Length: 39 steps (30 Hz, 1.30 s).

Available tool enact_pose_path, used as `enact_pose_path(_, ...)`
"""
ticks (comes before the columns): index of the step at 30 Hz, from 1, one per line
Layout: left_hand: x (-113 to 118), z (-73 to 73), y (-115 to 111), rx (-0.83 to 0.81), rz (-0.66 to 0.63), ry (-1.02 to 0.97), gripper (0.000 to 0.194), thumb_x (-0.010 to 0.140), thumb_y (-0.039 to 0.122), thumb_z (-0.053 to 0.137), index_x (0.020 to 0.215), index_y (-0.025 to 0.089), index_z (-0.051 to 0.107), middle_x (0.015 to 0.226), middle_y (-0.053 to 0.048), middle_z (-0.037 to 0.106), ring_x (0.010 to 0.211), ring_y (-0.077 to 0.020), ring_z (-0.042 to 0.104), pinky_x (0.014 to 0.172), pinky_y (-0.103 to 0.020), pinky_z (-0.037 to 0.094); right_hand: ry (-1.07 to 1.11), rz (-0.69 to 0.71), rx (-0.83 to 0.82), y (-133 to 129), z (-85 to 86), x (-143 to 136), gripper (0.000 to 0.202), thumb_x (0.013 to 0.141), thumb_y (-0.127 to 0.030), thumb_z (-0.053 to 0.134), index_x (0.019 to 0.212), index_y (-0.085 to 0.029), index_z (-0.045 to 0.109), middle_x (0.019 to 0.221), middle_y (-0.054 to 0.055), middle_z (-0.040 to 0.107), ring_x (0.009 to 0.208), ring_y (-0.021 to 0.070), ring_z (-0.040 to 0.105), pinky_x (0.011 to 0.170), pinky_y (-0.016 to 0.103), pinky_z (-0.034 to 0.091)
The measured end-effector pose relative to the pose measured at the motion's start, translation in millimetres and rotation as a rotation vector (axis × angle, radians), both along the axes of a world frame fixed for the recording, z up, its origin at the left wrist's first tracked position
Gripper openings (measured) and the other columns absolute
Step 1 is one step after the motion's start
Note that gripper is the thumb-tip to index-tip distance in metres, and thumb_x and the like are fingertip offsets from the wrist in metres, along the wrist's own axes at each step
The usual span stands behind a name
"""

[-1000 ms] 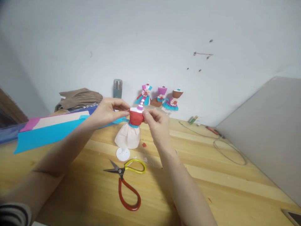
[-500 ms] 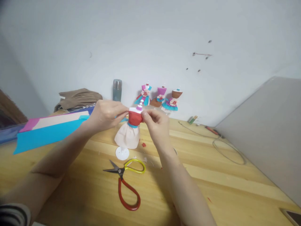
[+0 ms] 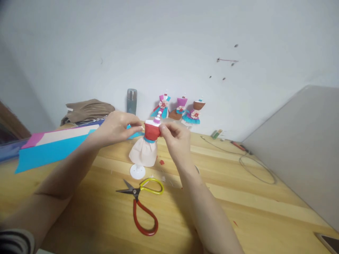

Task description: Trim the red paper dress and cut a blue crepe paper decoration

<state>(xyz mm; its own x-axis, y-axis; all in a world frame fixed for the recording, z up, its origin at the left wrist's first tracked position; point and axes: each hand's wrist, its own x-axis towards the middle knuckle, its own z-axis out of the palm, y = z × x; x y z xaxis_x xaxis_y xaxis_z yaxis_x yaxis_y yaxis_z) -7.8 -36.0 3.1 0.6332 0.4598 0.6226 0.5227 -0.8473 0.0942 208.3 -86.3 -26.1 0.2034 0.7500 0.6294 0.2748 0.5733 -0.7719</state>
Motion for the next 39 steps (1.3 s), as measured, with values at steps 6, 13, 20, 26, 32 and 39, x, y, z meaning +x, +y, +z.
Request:
enact_pose_path(6, 3.2, 0.0, 18.3, -0.611, -0.328, -0.001, 0.026, 0.085, 0.04, 0.076, 0.098, 0.019, 0.084, 0.097, -0.006, 0.083, 0.092, -0.0227, 0.075, 0.08, -0.028, 0.054, 0.05, 0.076, -0.057, 12.1, -8.4, 10.3, 0.023, 0.078, -0.047, 0.078, 0.074, -0.024, 0.076, 0.065, 0.0, 0.068, 0.062, 0.0173, 0.062, 0.063, 0.034, 0.054)
enact_pose_path(13, 17.6, -17.9, 41.6, -0.912, -0.544, 0.12, 0.055, 0.068, 0.047, 0.091, 0.116, 0.021, 0.081, 0.119, -0.008, 0.082, 0.113, -0.0301, 0.075, 0.092, -0.034, 0.057, 0.126, 0.21, -0.087, 18.4, -9.4, 17.3, 0.033, 0.073, -0.053, 0.086, 0.071, -0.024, 0.071, 0.066, -0.002, 0.064, 0.062, 0.0158, 0.059, 0.066, 0.034, 0.055)
enact_pose_path(20, 27.8, -31.3, 38.6, -1.081, -0.674, -0.065, 0.066, 0.07, 0.064, 0.089, 0.116, 0.017, 0.08, 0.136, -0.017, 0.076, 0.132, -0.0333, 0.068, 0.11, -0.041, 0.052, 0.124, 0.213, -0.084, 19.6, -9.2, 16.4, 0.035, 0.07, -0.057, 0.084, 0.074, -0.025, 0.072, 0.07, 0.0, 0.068, 0.065, 0.0178, 0.061, 0.066, 0.035, 0.054)
enact_pose_path(26, 32.5, -39.8, 35.0, -1.216, -0.693, -0.165, 0.061, 0.07, 0.06, 0.092, 0.112, 0.017, 0.081, 0.118, -0.016, 0.081, 0.121, -0.0317, 0.072, 0.1, -0.041, 0.056, 0.079, 0.185, -0.12, 21.4, -11.0, 18.2, 0.042, 0.072, -0.067, 0.078, 0.079, -0.027, 0.069, 0.072, 0.001, 0.065, 0.068, 0.0197, 0.063, 0.067, 0.038, 0.055)
enact_pose_path(32, 35.0, -45.5, 38.0, -1.27, -0.601, -0.336, 0.056, 0.061, 0.048, 0.098, 0.105, 0.016, 0.082, 0.116, -0.015, 0.081, 0.107, -0.0269, 0.075, 0.094, -0.037, 0.055, 0.209, 0.064, -0.046, 24.3, -7.6, 29.0, 0.044, 0.079, -0.068, 0.071, 0.096, -0.027, 0.074, 0.09, 0.006, 0.074, 0.07, 0.0191, 0.066, 0.06, 0.034, 0.05)
enact_pose_path(39, 27.6, -35.2, 38.3, -1.266, -0.415, -0.607, 0.046, 0.057, 0.041, 0.101, 0.086, 0.014, 0.078, 0.087, -0.009, 0.08, 0.08, -0.0188, 0.074, 0.077, -0.03, 0.057, -0.086, 0.223, -0.107, 0.3, 14.3, 57.5, 0.029, 0.078, -0.048, 0.087, 0.07, -0.022, 0.075, 0.063, 0.002, 0.069, 0.052, 0.0152, 0.059, 0.054, 0.032, 0.049)
